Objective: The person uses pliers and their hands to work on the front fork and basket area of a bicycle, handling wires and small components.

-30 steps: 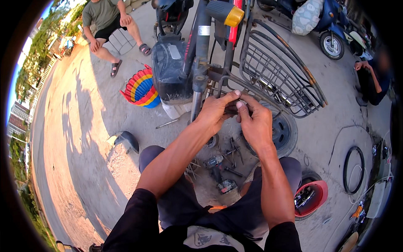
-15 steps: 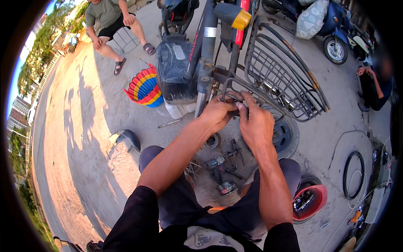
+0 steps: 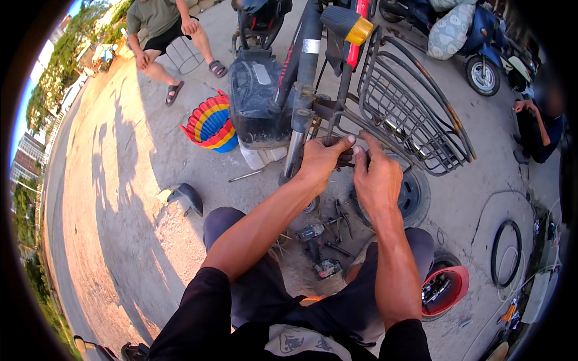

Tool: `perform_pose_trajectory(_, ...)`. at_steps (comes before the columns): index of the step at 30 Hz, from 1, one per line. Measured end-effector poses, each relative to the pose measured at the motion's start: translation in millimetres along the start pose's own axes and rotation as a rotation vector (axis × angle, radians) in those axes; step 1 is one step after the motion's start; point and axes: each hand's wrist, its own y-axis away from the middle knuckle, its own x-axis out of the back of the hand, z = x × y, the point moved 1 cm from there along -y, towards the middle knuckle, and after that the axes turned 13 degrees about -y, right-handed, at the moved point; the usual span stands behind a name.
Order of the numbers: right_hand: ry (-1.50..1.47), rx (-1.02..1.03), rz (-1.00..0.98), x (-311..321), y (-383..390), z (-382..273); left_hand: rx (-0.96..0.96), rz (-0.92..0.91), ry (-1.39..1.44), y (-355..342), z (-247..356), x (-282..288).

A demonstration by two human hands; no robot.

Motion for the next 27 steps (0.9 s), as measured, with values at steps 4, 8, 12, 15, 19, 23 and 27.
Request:
perform_pose_trajectory(4, -0.016, 0.029, 0.014, -1.7, -0.2, 3.8, -0.039, 0.02, -0.019, -5.2, -1.8, -2.3)
perform_pose_trajectory(8, 0.013, 0.039, 0.02, -1.4, -0.2, 1.4, -0.051, -0.012, 0.124, -8.9, -3.2, -2.6)
perform_pose_trajectory(12, -0.005, 0.057, 0.034, -1.5, 1.1, -1.6, -0.035, -0.114, 0.33, -6.7, -2.1, -0.9)
perform_pose_trajectory(15, -0.025, 0.067, 0.017, 1.1, 1.9, -0.8, 0.01, -0.207, 0.409, -12.0, -7.4, 6.5)
perform_pose_trajectory(19, -0.055, 0.066, 0.03, 4.2, 2.6, 0.6, 0.058, -0.269, 0.46, -10.6, -3.5, 7.6)
perform_pose_trajectory(23, -0.05, 0.093, 0.046, 4.2, 2.9, 2.3, 0.112, -0.292, 0.463, -12.3, -6.4, 6.2)
perform_pose_trajectory(27, -0.057, 0.077, 0.044, 4.0, 2.7, 0.3, 0.062, -0.37, 0.492, -21.4, -13.9, 9.9)
